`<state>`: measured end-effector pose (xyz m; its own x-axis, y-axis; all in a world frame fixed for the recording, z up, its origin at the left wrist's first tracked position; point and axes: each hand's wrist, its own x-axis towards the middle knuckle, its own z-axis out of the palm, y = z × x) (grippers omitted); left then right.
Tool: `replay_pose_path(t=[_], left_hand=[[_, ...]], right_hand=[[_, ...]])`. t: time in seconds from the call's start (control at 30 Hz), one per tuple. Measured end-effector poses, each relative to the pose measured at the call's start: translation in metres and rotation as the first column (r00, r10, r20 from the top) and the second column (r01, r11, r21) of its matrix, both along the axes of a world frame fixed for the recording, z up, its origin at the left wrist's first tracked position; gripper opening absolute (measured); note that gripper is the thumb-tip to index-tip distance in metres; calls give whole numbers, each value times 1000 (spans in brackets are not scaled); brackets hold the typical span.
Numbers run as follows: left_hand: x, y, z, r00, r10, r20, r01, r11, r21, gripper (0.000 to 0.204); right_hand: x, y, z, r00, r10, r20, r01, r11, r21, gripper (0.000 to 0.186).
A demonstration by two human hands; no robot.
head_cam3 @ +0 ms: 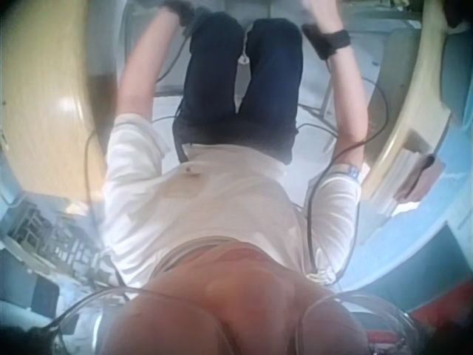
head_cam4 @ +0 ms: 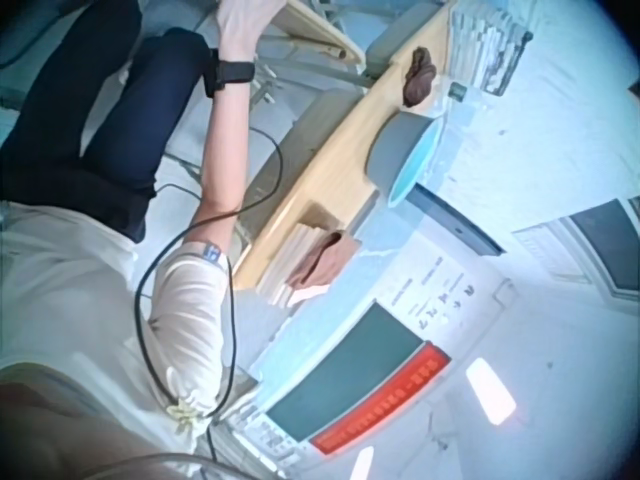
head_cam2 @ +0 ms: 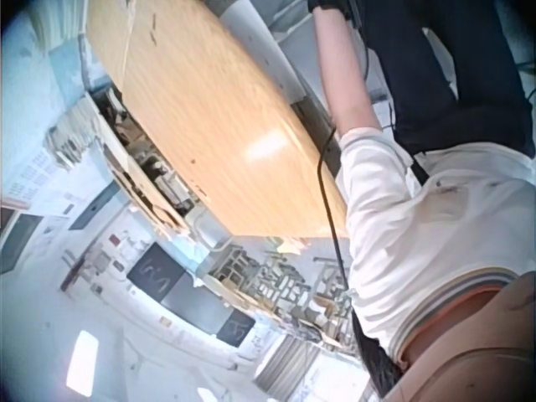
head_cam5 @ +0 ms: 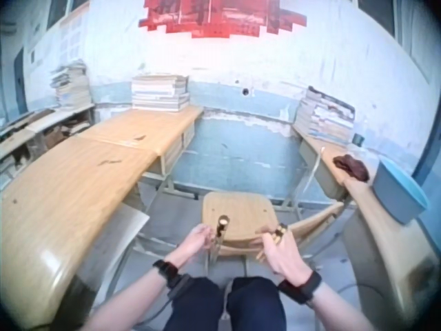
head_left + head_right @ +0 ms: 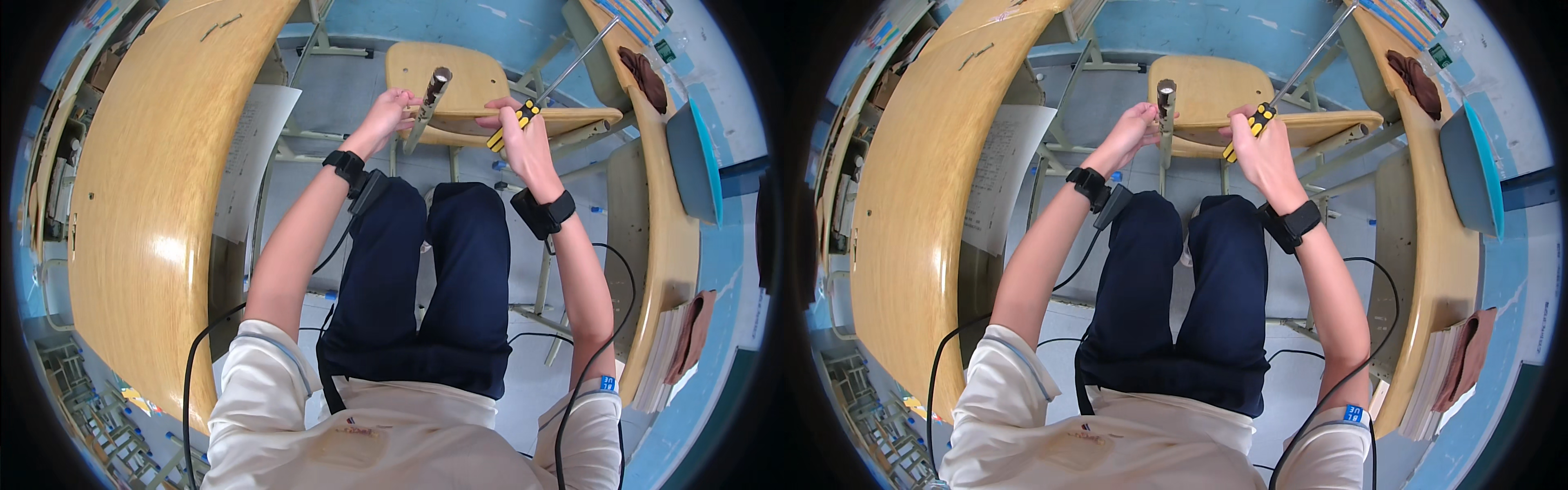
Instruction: Repairing a school chair by reattaching the seat or back panel using a screwdriver and hardware.
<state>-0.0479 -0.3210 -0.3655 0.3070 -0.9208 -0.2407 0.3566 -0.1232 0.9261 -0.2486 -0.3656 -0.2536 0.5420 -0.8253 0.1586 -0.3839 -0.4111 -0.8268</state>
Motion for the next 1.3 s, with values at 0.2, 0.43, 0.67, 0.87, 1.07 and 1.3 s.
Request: replay_pose_path(t=[0.2, 0.43, 0.67, 0.87, 1.07, 1.3], left_hand=[[8, -7, -16, 990, -125, -70, 120, 990, -71, 29], [7, -3, -7, 995, -98, 13, 99, 993, -62, 28], [5, 2, 22, 962, -55, 268, 69, 997, -43, 25], [15, 9, 53, 955, -43, 294, 74, 993, -96, 21], [15, 20, -1, 995, -88, 36, 94, 972, -218, 17], [9, 12, -30, 992, -8, 127, 32, 981, -192, 20]], right_hand=[[3, 0, -9, 1000, -8, 26, 8, 1000, -22, 34], [2, -1, -8, 1000, 17, -25, -19, 996, -85, 34], [4, 0, 5, 999, 38, 2, -38, 986, -160, 34], [7, 2, 23, 998, 38, 45, -32, 992, -122, 34], [3, -4, 1, 997, 47, -67, -57, 987, -149, 33], [-2, -12, -30, 986, -16, -165, -15, 982, -186, 30]])
